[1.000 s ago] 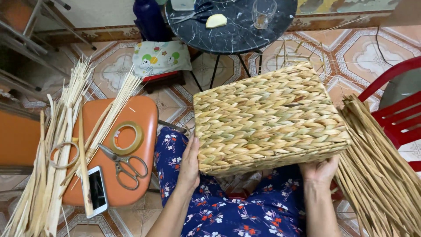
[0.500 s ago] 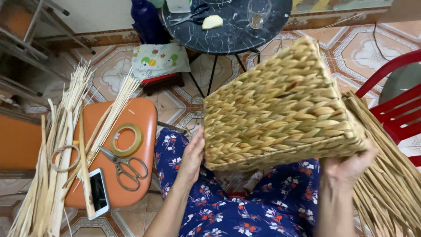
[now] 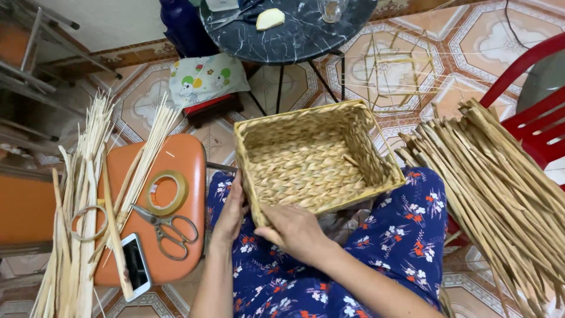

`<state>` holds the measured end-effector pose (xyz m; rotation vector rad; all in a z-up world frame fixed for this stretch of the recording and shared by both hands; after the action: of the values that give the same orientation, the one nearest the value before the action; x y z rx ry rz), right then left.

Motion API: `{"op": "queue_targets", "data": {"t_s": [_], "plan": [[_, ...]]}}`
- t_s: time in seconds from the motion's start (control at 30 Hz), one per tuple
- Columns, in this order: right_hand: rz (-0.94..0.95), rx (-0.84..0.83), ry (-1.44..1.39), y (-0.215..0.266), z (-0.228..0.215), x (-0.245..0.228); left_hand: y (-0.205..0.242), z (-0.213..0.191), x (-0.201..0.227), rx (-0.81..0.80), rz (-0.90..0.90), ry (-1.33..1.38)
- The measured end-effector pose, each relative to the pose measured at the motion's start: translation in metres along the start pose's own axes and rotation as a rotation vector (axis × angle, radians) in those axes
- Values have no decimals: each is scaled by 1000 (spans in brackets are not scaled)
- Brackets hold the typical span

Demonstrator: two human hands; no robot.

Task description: Trim and finish a hand-woven basket using scissors.

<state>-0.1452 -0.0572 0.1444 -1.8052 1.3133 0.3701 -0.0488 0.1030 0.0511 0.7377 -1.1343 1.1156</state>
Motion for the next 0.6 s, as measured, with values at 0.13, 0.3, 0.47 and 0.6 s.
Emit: {"op": "queue_targets", "data": {"t_s": [0.13,0.3,0.47,0.6], "plan": [[99,-269,-109,-7,16,2,-6,-12,-8,86,16,-100],[168,-302,-217,-8,-9,52,-3,-8,-19,94,126,-90],[781,-73,46,-58,-92,159,4,7,-26,118,208,-69],[616,-238,574,-49,-40,315,8,27,-16,75,298,-139]]}}
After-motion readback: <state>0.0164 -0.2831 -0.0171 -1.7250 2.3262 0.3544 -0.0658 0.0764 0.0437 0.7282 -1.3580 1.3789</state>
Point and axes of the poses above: each hand's wrist, its own y-axis away from the middle knuckle, its own z-axis out of the palm, x = y × z, the point moved 5 cm from there along -y, towards the middle knuckle, and after that the axes turned 12 degrees about z, right-handed, at the moved point
